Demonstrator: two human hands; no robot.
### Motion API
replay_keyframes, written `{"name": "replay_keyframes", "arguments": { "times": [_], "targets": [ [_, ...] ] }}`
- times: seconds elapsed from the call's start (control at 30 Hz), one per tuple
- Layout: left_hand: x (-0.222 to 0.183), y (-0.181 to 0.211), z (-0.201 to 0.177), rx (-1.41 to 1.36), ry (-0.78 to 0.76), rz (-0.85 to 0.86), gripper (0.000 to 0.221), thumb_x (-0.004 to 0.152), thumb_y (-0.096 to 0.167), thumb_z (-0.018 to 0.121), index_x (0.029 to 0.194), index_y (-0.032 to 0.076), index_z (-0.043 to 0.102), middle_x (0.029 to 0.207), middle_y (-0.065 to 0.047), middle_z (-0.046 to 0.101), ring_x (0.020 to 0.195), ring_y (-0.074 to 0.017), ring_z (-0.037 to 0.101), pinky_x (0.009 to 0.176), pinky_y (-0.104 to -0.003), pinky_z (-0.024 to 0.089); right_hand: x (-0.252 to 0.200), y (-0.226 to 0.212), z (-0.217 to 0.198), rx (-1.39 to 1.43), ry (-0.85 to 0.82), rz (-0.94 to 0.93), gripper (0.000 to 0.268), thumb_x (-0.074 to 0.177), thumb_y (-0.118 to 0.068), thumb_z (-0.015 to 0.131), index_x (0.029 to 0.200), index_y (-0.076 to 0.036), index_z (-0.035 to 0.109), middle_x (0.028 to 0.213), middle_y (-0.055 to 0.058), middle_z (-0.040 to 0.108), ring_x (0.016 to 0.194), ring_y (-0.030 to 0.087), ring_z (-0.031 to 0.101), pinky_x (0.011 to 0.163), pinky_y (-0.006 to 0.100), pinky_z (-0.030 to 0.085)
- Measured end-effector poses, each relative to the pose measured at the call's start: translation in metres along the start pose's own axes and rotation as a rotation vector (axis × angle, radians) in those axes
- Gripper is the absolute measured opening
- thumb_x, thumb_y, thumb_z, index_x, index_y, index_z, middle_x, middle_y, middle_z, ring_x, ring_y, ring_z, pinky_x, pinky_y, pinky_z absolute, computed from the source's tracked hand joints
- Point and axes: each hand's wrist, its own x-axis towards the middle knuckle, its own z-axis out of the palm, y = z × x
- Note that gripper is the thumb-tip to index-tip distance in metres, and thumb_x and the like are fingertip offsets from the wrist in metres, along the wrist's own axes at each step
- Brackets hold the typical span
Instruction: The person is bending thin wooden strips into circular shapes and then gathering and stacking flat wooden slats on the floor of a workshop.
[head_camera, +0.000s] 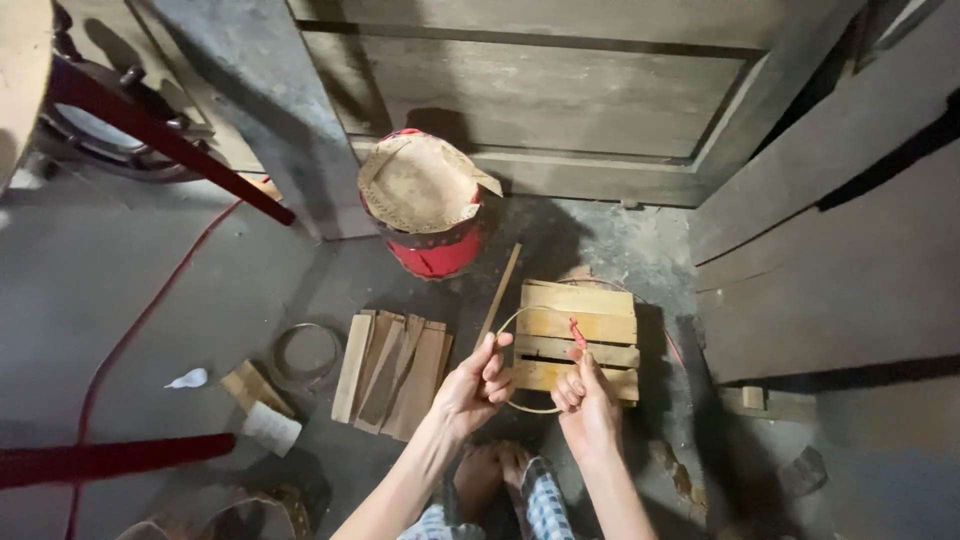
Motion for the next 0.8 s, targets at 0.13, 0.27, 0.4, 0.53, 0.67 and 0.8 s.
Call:
{"name": "replay_keyframes", "arguments": {
  "times": [0.13,0.27,0.4,0.53,0.67,0.8],
  "targets": [
    [-0.014,0.006,0.005,-0.075,0.011,0.018,0.031,0.105,0.035,0.058,0.119,0.010,0.070,0.056,0.006,0.035,0.047,-0.0056,0.021,0.045,-0.021,0.017,-0.001,0.004,-0.001,0.055,-0.115,0.038,0.030,0.107,-0.033,0.054,0.110,-0.007,0.067,0.061,-0.006,0.032,0.055,0.009,0.027,0.051,0.025,0.022],
    [-0.032,0.019,-0.012,-0.053,0.005,0.083,0.037,0.103,0.039,0.058,0.125,0.011,0.067,0.064,0.003,0.045,0.054,-0.0081,0.037,0.055,-0.025,0.033,-0.016,0.016,0.004,0.183,-0.158,0.255,0.031,0.107,-0.026,0.048,0.127,-0.005,0.060,0.078,0.001,0.038,0.072,0.016,0.038,0.074,0.031,0.037],
    [-0.086,0.057,0.005,0.681,0.369,0.229,0.066,0.094,0.050,0.050,0.138,0.004,0.068,0.116,-0.012,0.075,0.093,-0.0204,0.068,0.091,-0.033,0.056,-0.023,0.022,0.001,0.093,-0.255,0.232,0.027,0.111,-0.024,0.042,0.123,-0.006,0.058,0.073,-0.001,0.029,0.067,0.017,0.029,0.073,0.033,0.034],
    [-0.065,0.129,-0.216,1.279,0.453,0.662,0.030,0.104,0.016,0.050,0.130,0.017,0.064,0.123,0.003,0.066,0.102,-0.0120,0.060,0.087,-0.027,0.047,-0.021,0.029,-0.003,0.106,-0.308,0.240,0.024,0.112,-0.022,0.040,0.123,-0.008,0.056,0.071,0.000,0.026,0.062,0.016,0.022,0.063,0.032,0.025],
    [-0.085,0.190,-0.290,2.196,0.931,0.399,0.041,0.101,0.019,0.055,0.141,0.009,0.056,0.128,-0.012,0.060,0.115,-0.0341,0.058,0.094,-0.052,0.053,-0.020,0.038,0.006,0.143,-0.304,0.292,0.027,0.110,-0.021,0.040,0.122,-0.005,0.058,0.063,-0.004,0.032,0.056,0.010,0.026,0.054,0.027,0.024],
    [-0.095,0.193,-0.332,2.369,1.026,0.272,0.068,0.097,0.047,0.057,0.153,0.011,0.043,0.156,-0.011,0.047,0.137,-0.0394,0.049,0.108,-0.058,0.044,-0.013,0.050,0.009,0.191,-0.346,0.349,0.027,0.109,-0.021,0.042,0.120,-0.005,0.060,0.062,-0.006,0.030,0.054,0.009,0.025,0.054,0.026,0.023]
  ]
}}
